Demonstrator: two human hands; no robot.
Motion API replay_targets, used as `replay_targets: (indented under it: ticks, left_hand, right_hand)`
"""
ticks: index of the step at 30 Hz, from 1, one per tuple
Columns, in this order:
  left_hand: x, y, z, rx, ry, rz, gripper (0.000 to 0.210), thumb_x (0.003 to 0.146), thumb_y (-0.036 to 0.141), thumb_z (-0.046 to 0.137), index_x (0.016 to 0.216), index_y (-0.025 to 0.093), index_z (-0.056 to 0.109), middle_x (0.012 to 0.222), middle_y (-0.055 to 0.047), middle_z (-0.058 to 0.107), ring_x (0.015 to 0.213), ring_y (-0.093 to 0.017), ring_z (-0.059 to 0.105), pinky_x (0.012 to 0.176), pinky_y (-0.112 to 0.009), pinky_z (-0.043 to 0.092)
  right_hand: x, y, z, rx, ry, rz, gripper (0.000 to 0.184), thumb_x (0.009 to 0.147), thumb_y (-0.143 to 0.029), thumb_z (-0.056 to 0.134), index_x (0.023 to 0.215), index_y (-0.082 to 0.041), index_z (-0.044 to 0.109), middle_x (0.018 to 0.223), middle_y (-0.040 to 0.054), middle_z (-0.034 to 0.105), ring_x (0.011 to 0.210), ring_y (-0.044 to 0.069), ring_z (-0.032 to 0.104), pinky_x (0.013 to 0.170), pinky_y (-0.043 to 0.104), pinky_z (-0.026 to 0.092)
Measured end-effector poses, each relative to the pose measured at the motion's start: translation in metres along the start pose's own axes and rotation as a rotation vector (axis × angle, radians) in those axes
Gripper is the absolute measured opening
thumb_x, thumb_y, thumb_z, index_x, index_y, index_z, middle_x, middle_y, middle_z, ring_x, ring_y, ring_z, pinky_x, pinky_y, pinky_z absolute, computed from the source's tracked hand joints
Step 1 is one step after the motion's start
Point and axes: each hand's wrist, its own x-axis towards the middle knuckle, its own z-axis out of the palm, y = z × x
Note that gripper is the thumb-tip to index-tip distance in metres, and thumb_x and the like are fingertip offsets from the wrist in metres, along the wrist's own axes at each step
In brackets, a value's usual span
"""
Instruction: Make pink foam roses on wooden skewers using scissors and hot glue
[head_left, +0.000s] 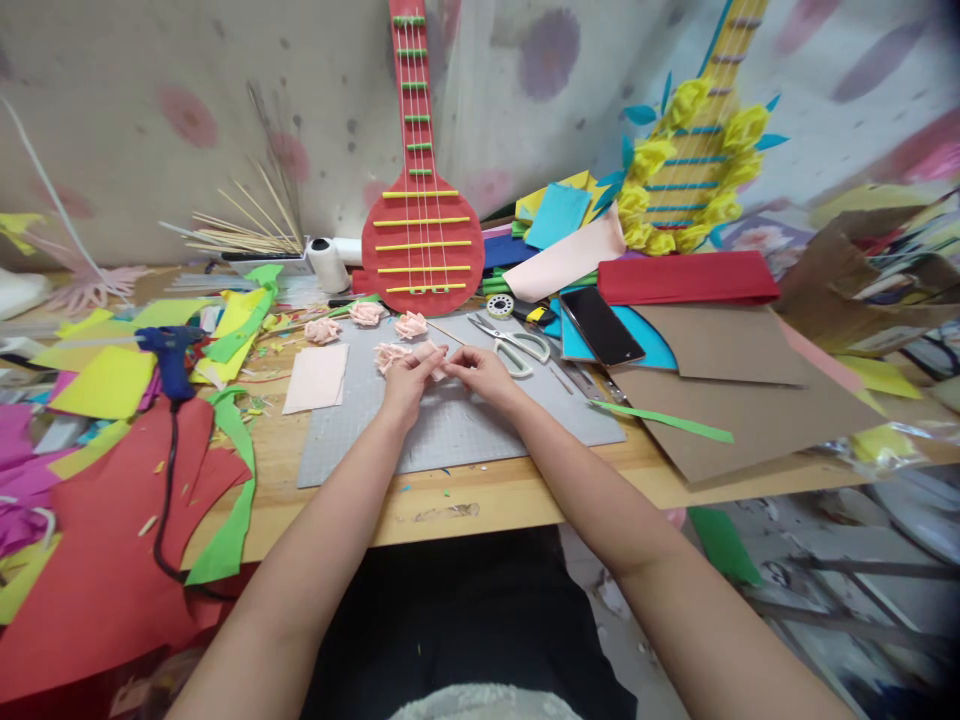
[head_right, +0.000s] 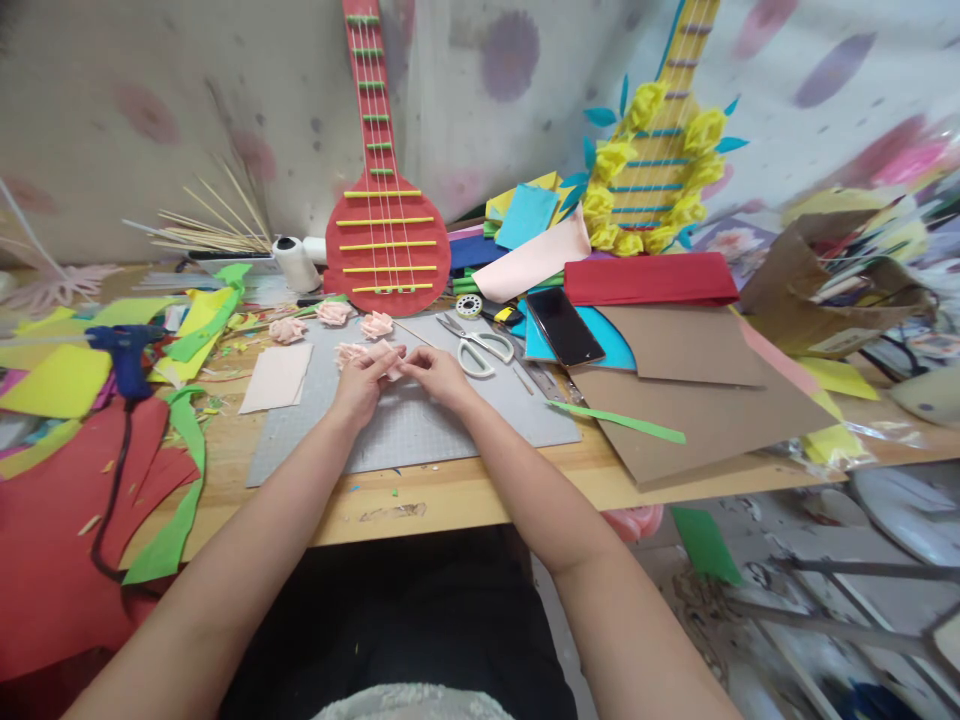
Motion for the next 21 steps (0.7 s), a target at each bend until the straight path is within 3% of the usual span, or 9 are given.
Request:
replay_targets:
  ticks: [4,9,15,21]
  left_hand:
    - [0.0009,-0.0002,0.0027,-0.045,0.027,0.02,0.037,0.048,0.035,0.079,0.076,0.012,0.071,0.074,-0.006,0.069,0.07,-0.014,0.061,0.07,-0.025,0.046]
    - [0.0021,0.0015,0.001,-0.068,0.049,0.017,0.036,0.046,0.035,0.08,0.074,0.012,0.071,0.072,-0.005,0.068,0.063,-0.011,0.058,0.064,-0.024,0.046]
    - [0.0031,0.0057,-0.0044,-0.067,0.102,0.042,0.032,0.047,0.032,0.079,0.07,0.012,0.068,0.079,-0.006,0.068,0.07,-0.013,0.061,0.065,-0.025,0.048]
    - [0.0007,0.0062,-0.0006,-0.148,0.113,-0.042,0.018,0.06,0.024,0.071,0.072,0.014,0.064,0.08,-0.004,0.067,0.069,-0.011,0.061,0.068,-0.024,0.048]
  right_hand:
    - [-0.0009,-0.0031,0.0011,0.039,-0.048,0.031,0.035,0.067,-0.05,0.058,0.073,-0.016,0.056,0.058,-0.0052,0.048,0.046,0.006,0.04,0.045,0.021,0.032]
    - [0.0009,-0.001,0.0013,0.022,-0.035,0.052,0.035,0.066,-0.05,0.058,0.066,-0.016,0.053,0.053,-0.0059,0.046,0.043,0.005,0.038,0.044,0.021,0.029]
    - [0.0016,0.0004,-0.0045,-0.077,-0.012,0.042,0.031,0.064,-0.045,0.062,0.061,-0.016,0.052,0.053,-0.0046,0.047,0.045,0.006,0.038,0.045,0.021,0.029]
    - [0.0014,0.0016,-0.0019,0.218,0.032,0.027,0.032,0.063,-0.046,0.062,0.07,-0.019,0.048,0.065,-0.0035,0.053,0.058,0.009,0.052,0.06,0.025,0.045]
